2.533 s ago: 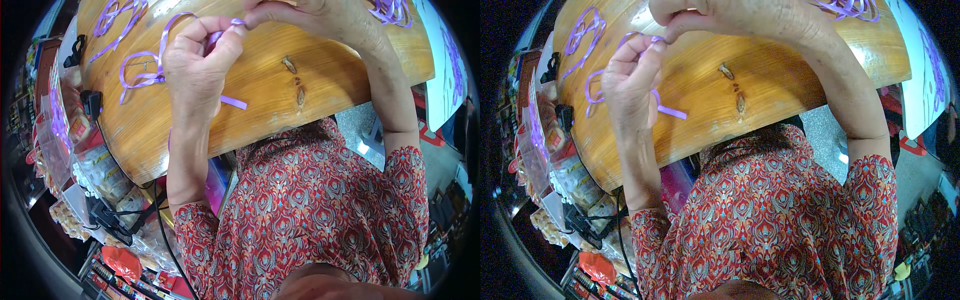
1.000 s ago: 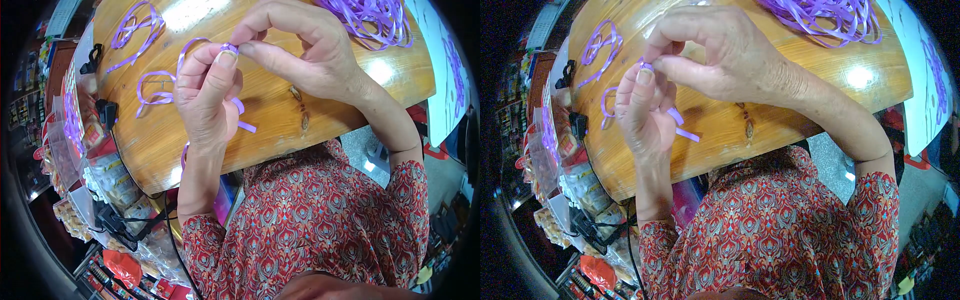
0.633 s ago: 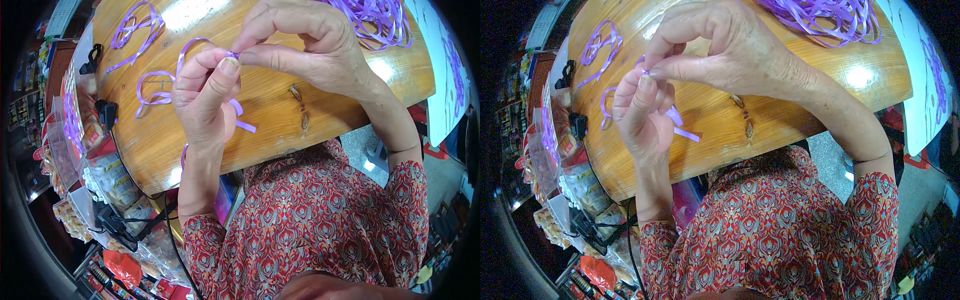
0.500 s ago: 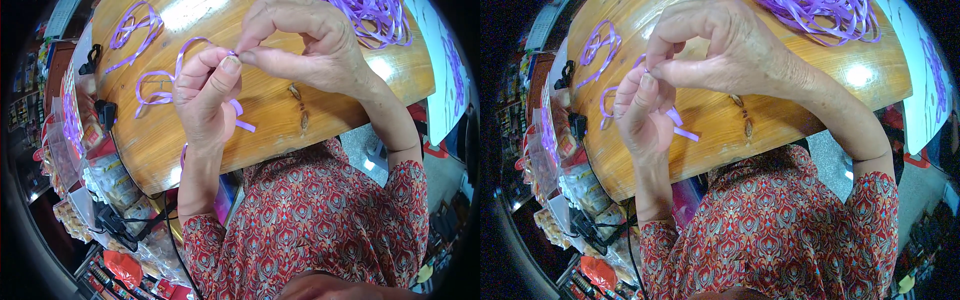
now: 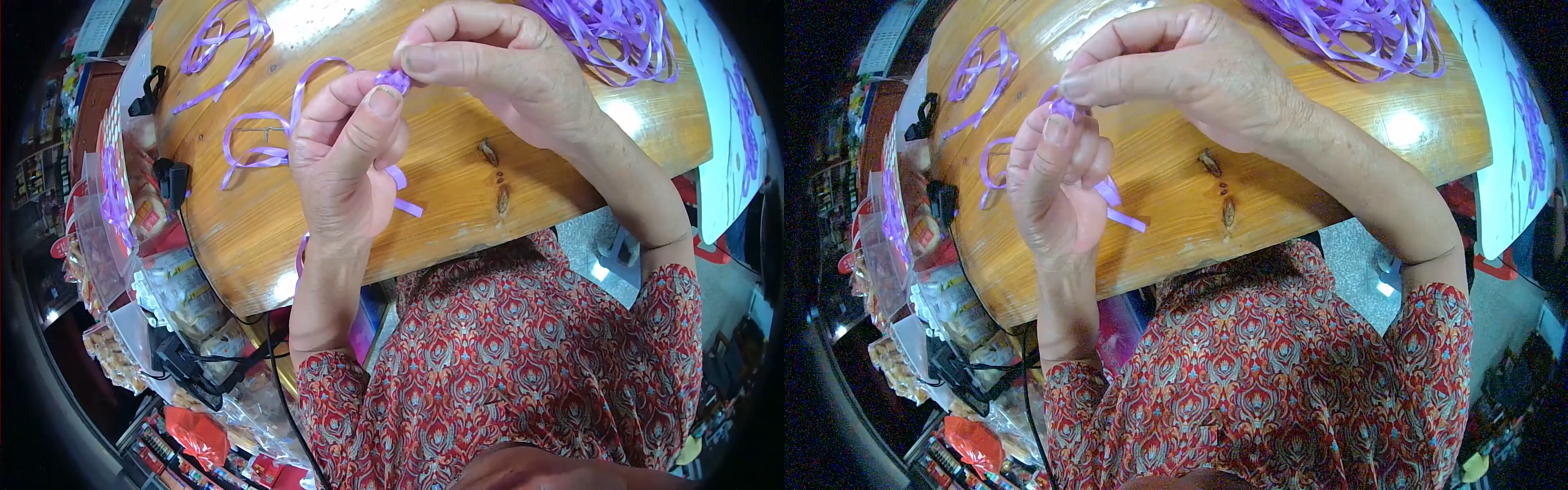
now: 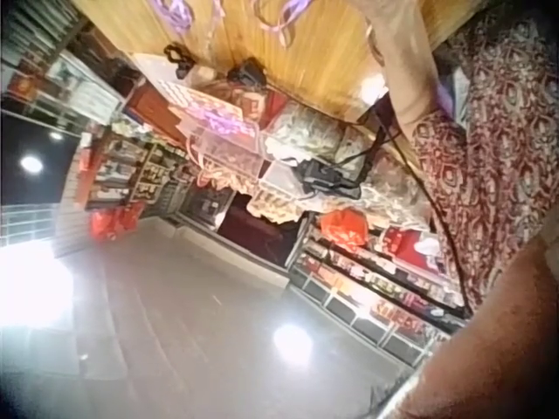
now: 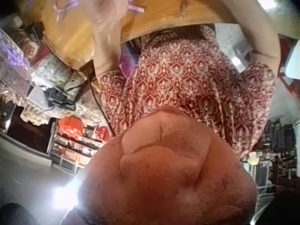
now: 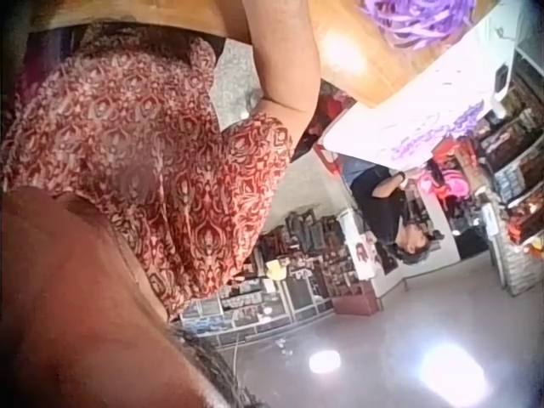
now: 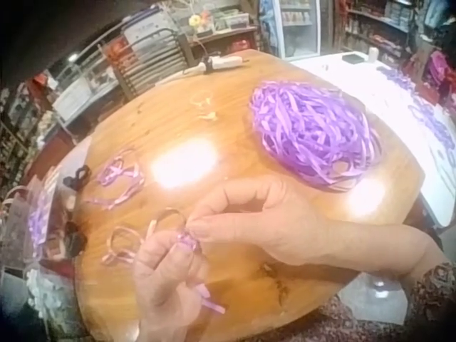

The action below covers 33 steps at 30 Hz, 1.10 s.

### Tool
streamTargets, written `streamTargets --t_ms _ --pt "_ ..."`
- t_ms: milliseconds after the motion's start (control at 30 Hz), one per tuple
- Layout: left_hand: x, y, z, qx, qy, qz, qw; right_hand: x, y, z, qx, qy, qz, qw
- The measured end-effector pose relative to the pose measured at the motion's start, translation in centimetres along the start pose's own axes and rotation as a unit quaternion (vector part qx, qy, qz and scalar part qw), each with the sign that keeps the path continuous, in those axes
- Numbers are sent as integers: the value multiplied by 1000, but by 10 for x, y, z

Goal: The person folds and weaves purple ribbons by hand on a wooden table, creating small decorative knots. They pick up individual ribbons, loop them together, and pull the ends to tighten the knots.

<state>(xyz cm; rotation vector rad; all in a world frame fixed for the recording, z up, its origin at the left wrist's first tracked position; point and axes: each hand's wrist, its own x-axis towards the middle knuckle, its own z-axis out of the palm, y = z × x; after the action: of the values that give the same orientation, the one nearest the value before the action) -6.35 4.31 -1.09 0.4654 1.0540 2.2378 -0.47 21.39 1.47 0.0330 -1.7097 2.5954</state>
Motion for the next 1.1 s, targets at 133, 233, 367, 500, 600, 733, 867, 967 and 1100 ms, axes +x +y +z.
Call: streamTargets --t_ms 133,233,367,500,600,733,867,967,1100 --pt "1 1 4 3 24 1 1000 24 13 -21 -238 -174 -407 864" --pt "0 2 3 11 27 2 1000 29 15 -19 -220 -171 -427 860" --pt "1 1 2 17 23 0 1000 34 15 -23 -297 -162 -510 791" --pt "1 2 -1 19 20 -9 1000 9 -12 -9 -400 -92 -477 777" --pt "3 1 4 31 28 -20 999 17 -1 -11 -365 -64 -463 805" --pt "0 3 -3 57 30 -20 998 -2 -18 0 -411 -34 -322 852" --pt "0 1 9 110 51 4 993 22 10 -27 -433 -78 -586 680" --pt "-2 1 9 125 58 25 990 18 10 -22 -308 -95 -483 814" --pt "-2 1 7 114 62 22 991 19 6 -23 -343 -84 -494 795"
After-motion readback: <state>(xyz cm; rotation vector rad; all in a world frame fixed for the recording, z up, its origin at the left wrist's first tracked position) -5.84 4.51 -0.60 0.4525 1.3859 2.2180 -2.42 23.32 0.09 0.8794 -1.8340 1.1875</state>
